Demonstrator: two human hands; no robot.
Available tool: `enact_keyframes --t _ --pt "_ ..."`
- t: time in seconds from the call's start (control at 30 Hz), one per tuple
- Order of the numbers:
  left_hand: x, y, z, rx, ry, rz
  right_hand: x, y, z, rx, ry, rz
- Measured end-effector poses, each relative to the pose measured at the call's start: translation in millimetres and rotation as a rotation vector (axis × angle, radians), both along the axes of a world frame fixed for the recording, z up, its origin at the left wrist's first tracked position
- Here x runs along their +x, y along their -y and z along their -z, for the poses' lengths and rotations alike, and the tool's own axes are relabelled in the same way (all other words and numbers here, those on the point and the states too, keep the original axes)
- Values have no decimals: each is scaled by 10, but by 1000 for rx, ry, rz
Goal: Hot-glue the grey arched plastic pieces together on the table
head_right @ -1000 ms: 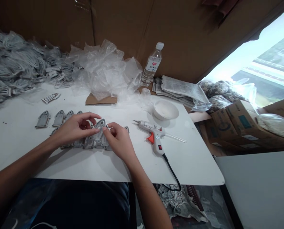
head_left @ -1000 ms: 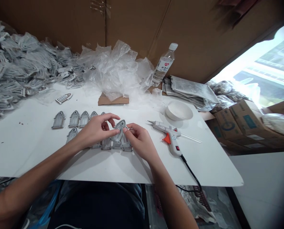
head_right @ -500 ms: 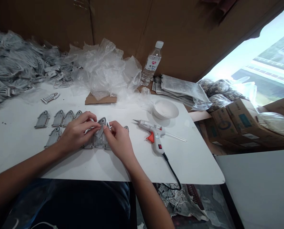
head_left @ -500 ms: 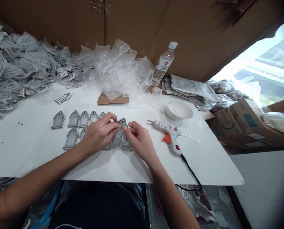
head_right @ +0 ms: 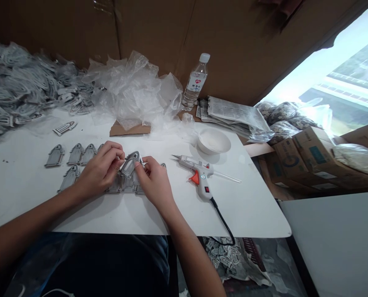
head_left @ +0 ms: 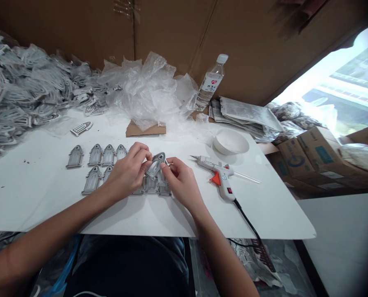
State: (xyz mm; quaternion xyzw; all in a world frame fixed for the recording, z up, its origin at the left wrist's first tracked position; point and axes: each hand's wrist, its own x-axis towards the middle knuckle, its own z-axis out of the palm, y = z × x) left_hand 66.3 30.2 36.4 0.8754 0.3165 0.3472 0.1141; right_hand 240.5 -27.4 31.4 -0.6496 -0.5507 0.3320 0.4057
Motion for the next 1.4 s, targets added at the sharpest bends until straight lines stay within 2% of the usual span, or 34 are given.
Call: enact_keyframes --t 0.17,0.37,0.47,0.8,1.03,1.4 --pt "-18 5 -3 -34 97 80 6 4 -9 -7 -22 6" --pt "13 32 76 266 39 32 12 2 9 -31 -112 -16" --pt "22 40 96 357 10 1 18 -10 26 -52 -179 -20" --pt "20 62 110 338 4 -21 31 -5 19 -57 -197 18" --pt "1 54 61 446 -43 -33 67 -12 18 -31 -227 83" --pt "25 55 63 502 -125 -3 70 -15 36 -70 -240 42"
